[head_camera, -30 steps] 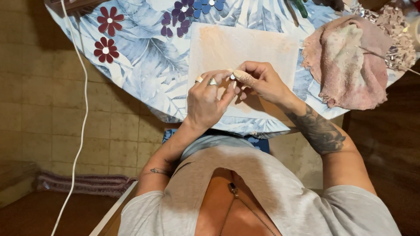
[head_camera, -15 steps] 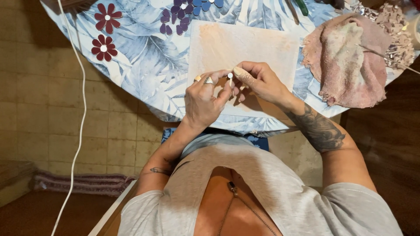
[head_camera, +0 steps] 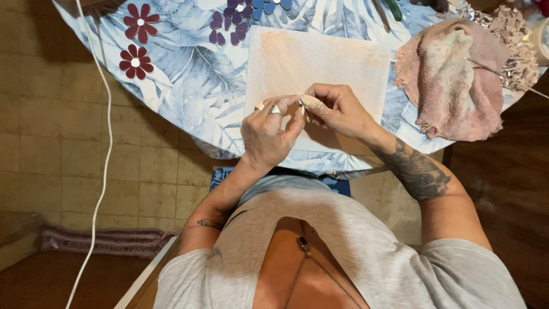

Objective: Sanding the edges of individual mosaic tiles using a small piece of sandpaper to prepare them for assembly.

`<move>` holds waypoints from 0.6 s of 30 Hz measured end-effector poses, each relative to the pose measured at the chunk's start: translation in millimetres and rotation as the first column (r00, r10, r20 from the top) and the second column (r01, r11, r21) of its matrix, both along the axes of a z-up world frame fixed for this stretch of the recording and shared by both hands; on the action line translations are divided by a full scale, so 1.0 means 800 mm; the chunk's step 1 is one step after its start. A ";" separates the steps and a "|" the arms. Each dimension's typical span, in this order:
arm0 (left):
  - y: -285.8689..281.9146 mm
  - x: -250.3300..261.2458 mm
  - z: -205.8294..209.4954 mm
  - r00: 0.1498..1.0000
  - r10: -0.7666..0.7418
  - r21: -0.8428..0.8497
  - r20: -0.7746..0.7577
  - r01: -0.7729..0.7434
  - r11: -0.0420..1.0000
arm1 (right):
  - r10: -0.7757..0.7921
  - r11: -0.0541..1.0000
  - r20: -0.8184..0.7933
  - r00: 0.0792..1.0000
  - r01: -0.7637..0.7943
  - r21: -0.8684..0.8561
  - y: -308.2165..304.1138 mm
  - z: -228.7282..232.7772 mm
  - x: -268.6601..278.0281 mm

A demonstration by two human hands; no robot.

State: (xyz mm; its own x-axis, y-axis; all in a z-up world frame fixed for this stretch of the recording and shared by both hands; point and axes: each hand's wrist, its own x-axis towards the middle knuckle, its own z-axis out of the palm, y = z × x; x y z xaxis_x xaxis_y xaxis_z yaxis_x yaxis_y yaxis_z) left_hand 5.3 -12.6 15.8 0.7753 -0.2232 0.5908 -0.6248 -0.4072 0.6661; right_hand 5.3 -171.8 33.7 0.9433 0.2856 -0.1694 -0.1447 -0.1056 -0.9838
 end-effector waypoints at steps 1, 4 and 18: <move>0.000 -0.001 0.001 1.000 0.009 0.005 0.002 -0.009 1.000 | 0.001 1.000 0.011 1.000 -0.001 -0.026 0.001 0.003 0.000; -0.001 -0.002 -0.002 1.000 0.017 -0.009 0.016 -0.017 1.000 | -0.034 0.999 0.010 0.999 0.035 -0.035 0.003 -0.001 -0.001; -0.001 -0.003 0.007 0.999 0.024 -0.020 0.041 -0.024 1.000 | -0.047 0.999 -0.052 0.998 0.046 -0.019 -0.002 -0.011 -0.007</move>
